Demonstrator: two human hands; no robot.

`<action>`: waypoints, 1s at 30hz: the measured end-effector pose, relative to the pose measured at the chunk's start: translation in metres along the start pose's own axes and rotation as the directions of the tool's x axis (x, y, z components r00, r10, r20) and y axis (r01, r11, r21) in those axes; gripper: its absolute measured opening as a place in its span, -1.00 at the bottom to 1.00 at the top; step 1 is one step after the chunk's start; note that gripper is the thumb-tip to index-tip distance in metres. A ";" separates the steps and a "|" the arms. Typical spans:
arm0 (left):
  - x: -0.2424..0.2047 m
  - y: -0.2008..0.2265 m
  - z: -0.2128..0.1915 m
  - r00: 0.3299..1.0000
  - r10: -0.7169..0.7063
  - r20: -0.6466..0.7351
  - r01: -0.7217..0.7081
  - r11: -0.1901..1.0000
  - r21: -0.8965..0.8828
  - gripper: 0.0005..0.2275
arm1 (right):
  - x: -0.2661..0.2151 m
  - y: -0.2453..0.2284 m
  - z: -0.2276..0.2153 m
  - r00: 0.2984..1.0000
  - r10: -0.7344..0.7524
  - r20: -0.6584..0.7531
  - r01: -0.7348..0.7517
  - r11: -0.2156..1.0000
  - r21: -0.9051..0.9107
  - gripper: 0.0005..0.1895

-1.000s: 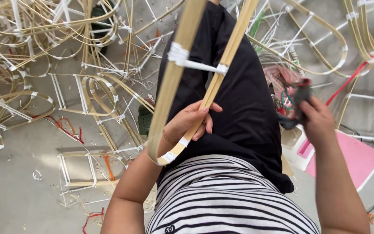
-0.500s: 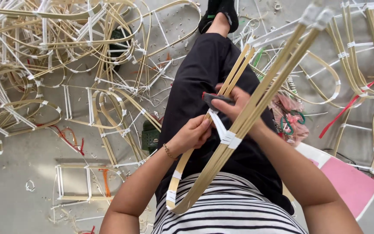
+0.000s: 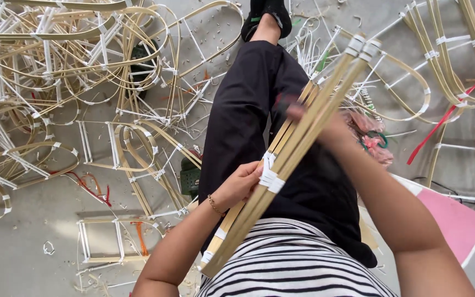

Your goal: Assembling bamboo or wood components into structured frames using connectors and hand tools.

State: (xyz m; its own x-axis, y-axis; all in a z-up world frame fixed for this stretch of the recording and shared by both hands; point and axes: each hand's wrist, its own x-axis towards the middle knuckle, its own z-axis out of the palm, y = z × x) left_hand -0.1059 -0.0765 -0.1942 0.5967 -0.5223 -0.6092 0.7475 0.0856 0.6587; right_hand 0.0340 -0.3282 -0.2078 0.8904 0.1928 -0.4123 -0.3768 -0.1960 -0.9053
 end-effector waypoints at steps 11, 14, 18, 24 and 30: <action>0.013 0.001 -0.041 0.989 0.150 -0.014 -0.150 0.973 -0.175 -0.77 | -0.029 0.034 0.011 0.979 -0.018 0.202 -0.077 0.887 0.455 -0.51; 0.001 0.052 -0.068 0.879 0.369 -0.303 -0.312 0.924 0.220 -0.76 | -0.052 -0.014 -0.002 0.946 -0.055 0.321 -0.200 0.679 0.706 -0.47; -0.058 0.127 -0.015 0.611 0.702 -0.365 -0.090 0.520 0.849 -0.74 | -0.071 -0.037 0.007 0.915 -0.239 0.327 -0.119 0.612 0.782 -0.46; -0.098 0.134 -0.007 0.894 0.445 0.047 -0.424 0.810 0.406 -0.62 | -0.066 -0.021 0.026 0.977 -0.025 0.210 -0.114 0.776 0.620 -0.54; -0.028 0.097 0.053 0.987 0.154 -0.043 -0.155 0.988 -0.023 -0.62 | -0.065 -0.032 0.050 0.962 -0.108 0.250 -0.043 0.847 0.530 -0.57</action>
State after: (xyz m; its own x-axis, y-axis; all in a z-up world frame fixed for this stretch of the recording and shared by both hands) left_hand -0.0657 -0.0983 -0.0893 0.7168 -0.4657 -0.5189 0.6524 0.1853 0.7349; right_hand -0.0243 -0.2863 -0.1575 0.8336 0.4470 -0.3244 -0.4923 0.3351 -0.8034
